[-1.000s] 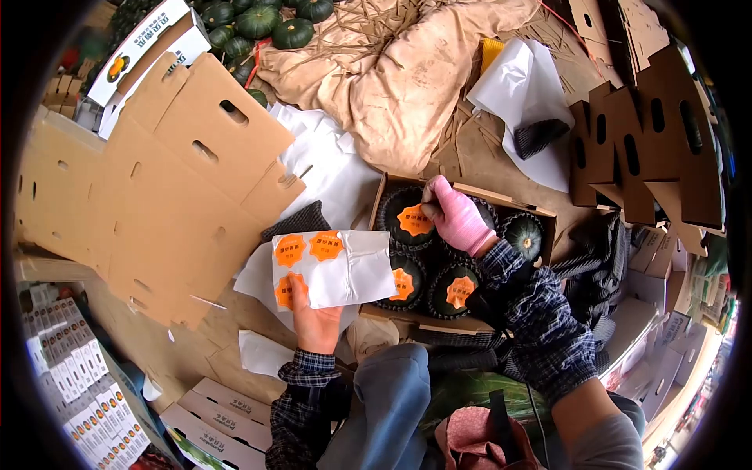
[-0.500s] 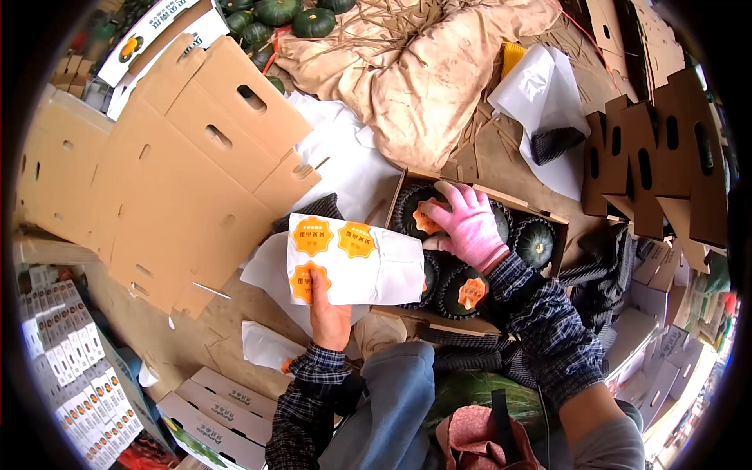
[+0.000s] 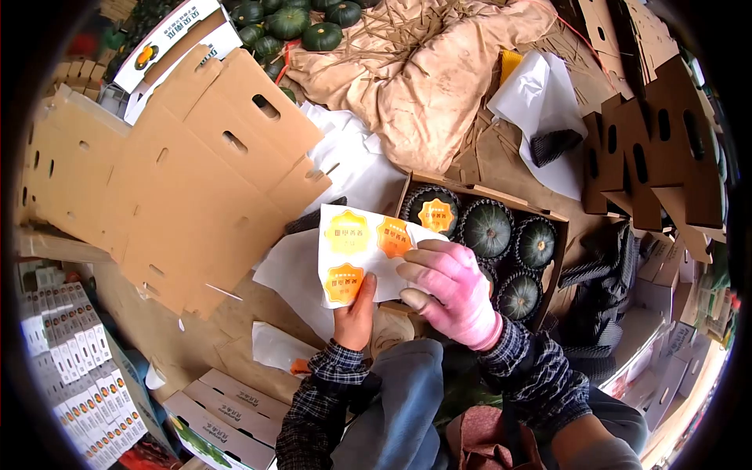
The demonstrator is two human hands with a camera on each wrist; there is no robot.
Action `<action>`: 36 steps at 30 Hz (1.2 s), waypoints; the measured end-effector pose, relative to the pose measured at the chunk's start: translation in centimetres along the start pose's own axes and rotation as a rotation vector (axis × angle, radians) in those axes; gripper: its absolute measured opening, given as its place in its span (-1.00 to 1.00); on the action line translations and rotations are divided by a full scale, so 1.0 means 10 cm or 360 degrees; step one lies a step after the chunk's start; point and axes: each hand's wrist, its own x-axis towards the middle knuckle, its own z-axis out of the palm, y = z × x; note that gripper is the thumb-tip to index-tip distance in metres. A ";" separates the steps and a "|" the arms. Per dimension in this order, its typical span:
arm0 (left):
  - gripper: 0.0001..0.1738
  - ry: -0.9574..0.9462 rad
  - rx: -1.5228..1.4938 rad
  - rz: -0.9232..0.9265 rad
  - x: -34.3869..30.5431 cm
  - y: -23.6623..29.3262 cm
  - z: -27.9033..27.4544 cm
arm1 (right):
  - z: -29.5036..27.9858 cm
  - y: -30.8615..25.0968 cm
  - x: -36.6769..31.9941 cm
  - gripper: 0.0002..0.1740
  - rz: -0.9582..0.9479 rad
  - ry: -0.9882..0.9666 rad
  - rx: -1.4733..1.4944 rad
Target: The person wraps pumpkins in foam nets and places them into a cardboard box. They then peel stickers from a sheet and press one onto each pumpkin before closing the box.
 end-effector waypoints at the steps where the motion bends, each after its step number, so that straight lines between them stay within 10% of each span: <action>1: -0.55 -0.0085 0.0016 0.0332 -0.03 0.02 0.08 | 0.11 -0.07 0.05 -0.60 0.0022 0.0058 0.0062; 4: -0.43 -0.0334 0.0013 0.0608 -0.09 0.02 0.21 | 0.30 -0.10 0.09 -0.57 0.0137 0.0139 0.0114; 9: 0.34 -0.1259 -0.1106 -0.0066 -0.15 0.11 -0.09 | 0.14 0.07 -0.11 -0.63 -0.0007 -0.0026 0.0063; 12: -0.09 -0.1067 -0.1000 -0.0468 -0.03 0.15 -0.20 | 0.07 0.03 -0.21 -0.64 -0.0192 -0.0166 -0.0039; 15: -0.56 -0.0619 -0.0132 -0.0139 -0.01 -0.14 -0.06 | 0.20 0.07 -0.38 -0.60 -0.0190 -0.0069 -0.0142; 18: -0.63 -0.0535 -0.1093 -0.0627 -0.05 0.19 0.14 | 0.06 -0.05 -0.43 -0.65 -0.0228 -0.0051 -0.0137; 21: -0.59 -0.0370 -0.0472 -0.0291 0.03 0.16 0.01 | -0.46 0.08 -0.45 -0.87 -0.0015 -0.0333 0.1090; 22: -0.60 -0.0340 -0.0507 -0.0318 0.03 0.19 -0.02 | -0.63 0.26 -0.55 -0.92 0.0531 -0.0288 0.1408; 24: -0.60 -0.0385 -0.0329 -0.0263 -0.02 0.15 -0.11 | -0.65 0.89 -0.60 -0.82 0.0973 0.0265 0.0815; 27: -0.63 -0.0580 -0.0278 -0.0399 -0.01 0.11 -0.13 | -0.56 1.80 -0.73 -0.67 0.0987 0.0062 0.0449; 36: -0.66 -0.0578 -0.0119 -0.0462 -0.04 -0.07 -0.11 | -0.41 1.80 -0.57 -0.57 0.1070 -0.0194 0.0195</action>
